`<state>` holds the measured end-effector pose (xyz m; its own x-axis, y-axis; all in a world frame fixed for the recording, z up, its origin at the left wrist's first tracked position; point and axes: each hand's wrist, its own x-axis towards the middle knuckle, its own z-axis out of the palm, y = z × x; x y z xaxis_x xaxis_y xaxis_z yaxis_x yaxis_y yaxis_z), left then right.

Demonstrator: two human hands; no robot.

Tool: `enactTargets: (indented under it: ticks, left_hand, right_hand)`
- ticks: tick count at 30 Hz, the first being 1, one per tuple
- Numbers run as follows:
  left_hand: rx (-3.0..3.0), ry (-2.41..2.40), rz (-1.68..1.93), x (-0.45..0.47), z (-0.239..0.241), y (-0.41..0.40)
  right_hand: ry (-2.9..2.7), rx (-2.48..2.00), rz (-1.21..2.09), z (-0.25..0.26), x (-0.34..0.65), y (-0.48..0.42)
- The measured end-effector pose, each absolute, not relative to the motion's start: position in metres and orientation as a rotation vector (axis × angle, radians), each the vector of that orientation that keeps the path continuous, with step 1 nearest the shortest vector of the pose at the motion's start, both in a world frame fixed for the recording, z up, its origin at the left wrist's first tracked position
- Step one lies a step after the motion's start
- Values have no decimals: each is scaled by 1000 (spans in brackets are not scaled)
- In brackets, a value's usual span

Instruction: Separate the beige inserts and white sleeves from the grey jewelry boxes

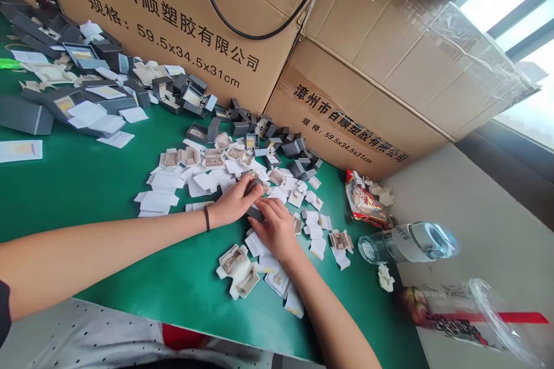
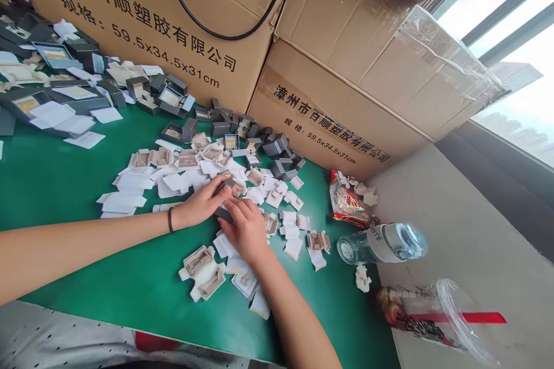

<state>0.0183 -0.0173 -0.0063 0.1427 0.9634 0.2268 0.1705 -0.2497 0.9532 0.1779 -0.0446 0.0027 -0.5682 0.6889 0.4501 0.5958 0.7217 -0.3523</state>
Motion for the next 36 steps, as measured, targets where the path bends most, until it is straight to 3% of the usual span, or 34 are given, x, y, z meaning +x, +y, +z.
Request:
enactTargets:
  ticks: [9,15,22,36]
  left_hand:
    - [1627,1147,1130,16,-3,-21]
    - [1698,1042,1174,15,3,-26]
    - [1850,968,1217,13,5,-31]
    - [1920,988,1284,15,5,-28]
  right_hand:
    - [-2308,-892,289,3,179,-41]
    - [-2130,-894,514,10,178,-45]
    - [-2100,-918,385,2,176,-45]
    - [-1991,-949,445,10,174,-45]
